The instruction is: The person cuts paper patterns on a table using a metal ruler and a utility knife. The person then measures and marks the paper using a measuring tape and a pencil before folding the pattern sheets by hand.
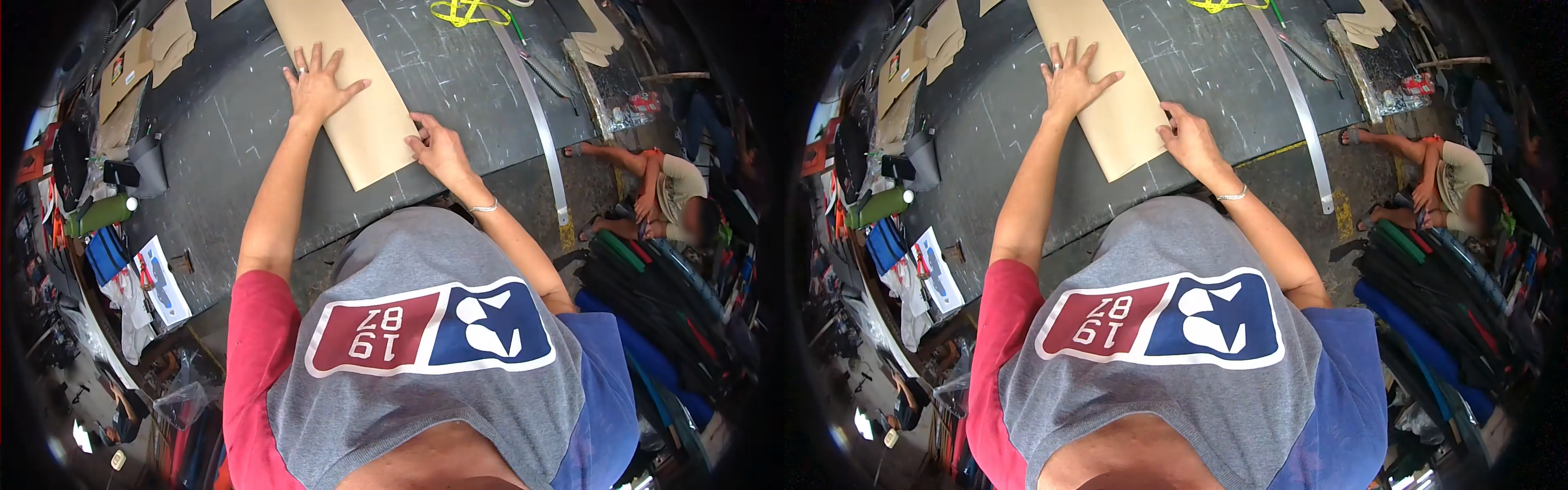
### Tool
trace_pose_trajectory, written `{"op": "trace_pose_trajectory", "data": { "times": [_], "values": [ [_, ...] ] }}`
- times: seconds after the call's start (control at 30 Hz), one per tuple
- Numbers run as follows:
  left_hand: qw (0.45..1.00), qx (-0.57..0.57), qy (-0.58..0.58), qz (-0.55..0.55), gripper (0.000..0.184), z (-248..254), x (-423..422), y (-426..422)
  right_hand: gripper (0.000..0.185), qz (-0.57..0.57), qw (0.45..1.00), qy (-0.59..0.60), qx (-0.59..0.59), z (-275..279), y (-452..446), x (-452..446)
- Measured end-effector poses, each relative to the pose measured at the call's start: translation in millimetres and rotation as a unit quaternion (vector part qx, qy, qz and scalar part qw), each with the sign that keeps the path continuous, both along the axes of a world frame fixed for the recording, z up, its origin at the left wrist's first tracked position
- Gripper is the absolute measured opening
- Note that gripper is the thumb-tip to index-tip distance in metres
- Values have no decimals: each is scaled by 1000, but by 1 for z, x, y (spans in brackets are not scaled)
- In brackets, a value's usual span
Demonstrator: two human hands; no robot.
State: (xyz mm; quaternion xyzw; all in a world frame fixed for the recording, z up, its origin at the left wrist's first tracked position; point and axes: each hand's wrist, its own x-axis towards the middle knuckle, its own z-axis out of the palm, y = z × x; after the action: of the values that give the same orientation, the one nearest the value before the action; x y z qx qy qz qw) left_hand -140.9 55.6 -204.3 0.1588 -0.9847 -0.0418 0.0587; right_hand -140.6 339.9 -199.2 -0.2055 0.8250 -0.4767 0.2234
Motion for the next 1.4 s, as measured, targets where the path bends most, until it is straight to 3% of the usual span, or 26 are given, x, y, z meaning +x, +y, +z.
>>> {"op": "trace_pose_trajectory", "data": {
  "times": [0.17, 0.83, 1.4],
  "values": [
    [999, -32, -32, 20, 109, -2, -20, -17, 51, 29, 996, 69, 40, 6, -1, -3],
    [994, -65, -83, 4, 119, 5, -52, -31, 38, 31, 994, 80, 68, 20, -1, -3],
    [996, -59, -60, 5, 112, -18, -73, -52, 35, 23, 994, 80, 64, 18, -1, -3]
  ]
}}
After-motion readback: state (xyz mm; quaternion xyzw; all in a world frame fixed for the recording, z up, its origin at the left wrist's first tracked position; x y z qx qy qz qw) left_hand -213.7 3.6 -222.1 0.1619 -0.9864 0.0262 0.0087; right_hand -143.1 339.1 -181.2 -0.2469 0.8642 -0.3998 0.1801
